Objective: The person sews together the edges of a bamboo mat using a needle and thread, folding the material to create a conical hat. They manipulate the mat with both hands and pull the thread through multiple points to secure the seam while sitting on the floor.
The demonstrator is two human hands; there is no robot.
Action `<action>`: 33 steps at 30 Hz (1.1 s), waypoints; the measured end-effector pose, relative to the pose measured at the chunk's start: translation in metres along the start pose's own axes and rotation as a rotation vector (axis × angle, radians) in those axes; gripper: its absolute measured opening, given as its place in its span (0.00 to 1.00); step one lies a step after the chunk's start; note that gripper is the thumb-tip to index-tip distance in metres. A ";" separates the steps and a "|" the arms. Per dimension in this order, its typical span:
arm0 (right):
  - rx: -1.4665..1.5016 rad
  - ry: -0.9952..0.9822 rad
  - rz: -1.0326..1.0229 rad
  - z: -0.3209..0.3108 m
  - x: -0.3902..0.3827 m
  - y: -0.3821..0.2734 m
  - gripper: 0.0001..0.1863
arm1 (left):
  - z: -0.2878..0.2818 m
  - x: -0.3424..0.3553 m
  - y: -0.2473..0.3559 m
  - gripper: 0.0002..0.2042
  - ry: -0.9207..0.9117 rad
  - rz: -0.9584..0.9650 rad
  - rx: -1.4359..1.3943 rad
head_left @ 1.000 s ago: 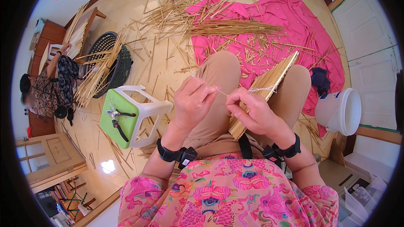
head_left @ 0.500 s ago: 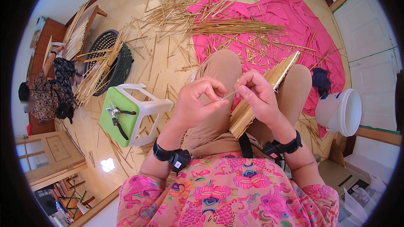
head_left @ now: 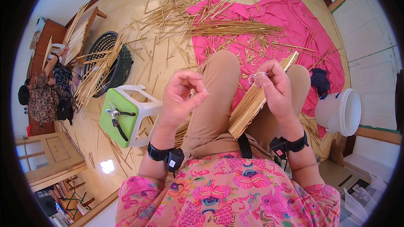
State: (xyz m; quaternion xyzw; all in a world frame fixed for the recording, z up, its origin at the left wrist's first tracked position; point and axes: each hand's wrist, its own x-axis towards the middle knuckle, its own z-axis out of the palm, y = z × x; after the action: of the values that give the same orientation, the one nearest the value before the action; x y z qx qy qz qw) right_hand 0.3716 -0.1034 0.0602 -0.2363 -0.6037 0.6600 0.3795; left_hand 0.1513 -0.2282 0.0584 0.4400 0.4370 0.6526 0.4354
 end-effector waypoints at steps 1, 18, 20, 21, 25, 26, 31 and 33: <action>0.019 -0.003 0.008 -0.003 0.000 -0.001 0.01 | -0.002 0.001 0.001 0.19 0.014 -0.018 0.020; -0.132 -0.086 0.033 0.024 -0.006 0.006 0.02 | 0.037 0.019 -0.010 0.04 -0.014 -0.296 -0.044; -0.124 -0.096 0.066 0.025 -0.008 0.008 0.01 | 0.034 0.016 -0.013 0.03 -0.024 -0.283 -0.147; -0.114 -0.102 0.082 0.026 -0.010 0.009 0.01 | 0.034 0.014 -0.015 0.02 -0.022 -0.272 -0.176; -0.114 -0.113 0.075 0.029 -0.011 0.012 0.01 | 0.032 0.012 -0.020 0.02 0.028 -0.220 -0.324; -0.117 -0.110 0.073 0.030 -0.011 0.013 0.01 | 0.031 0.012 -0.020 0.02 0.047 -0.203 -0.352; -0.131 -0.116 0.073 0.030 -0.013 0.015 0.01 | 0.026 0.013 -0.017 0.01 0.087 -0.106 -0.348; -0.178 -0.122 0.067 0.031 -0.014 0.012 0.01 | 0.025 0.012 -0.017 0.01 0.122 -0.103 -0.368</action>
State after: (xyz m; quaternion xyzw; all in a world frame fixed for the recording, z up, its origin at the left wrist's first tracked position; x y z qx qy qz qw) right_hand 0.3533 -0.1331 0.0510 -0.2485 -0.6739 0.6292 0.2971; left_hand 0.1757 -0.2083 0.0505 0.2899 0.3579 0.7237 0.5139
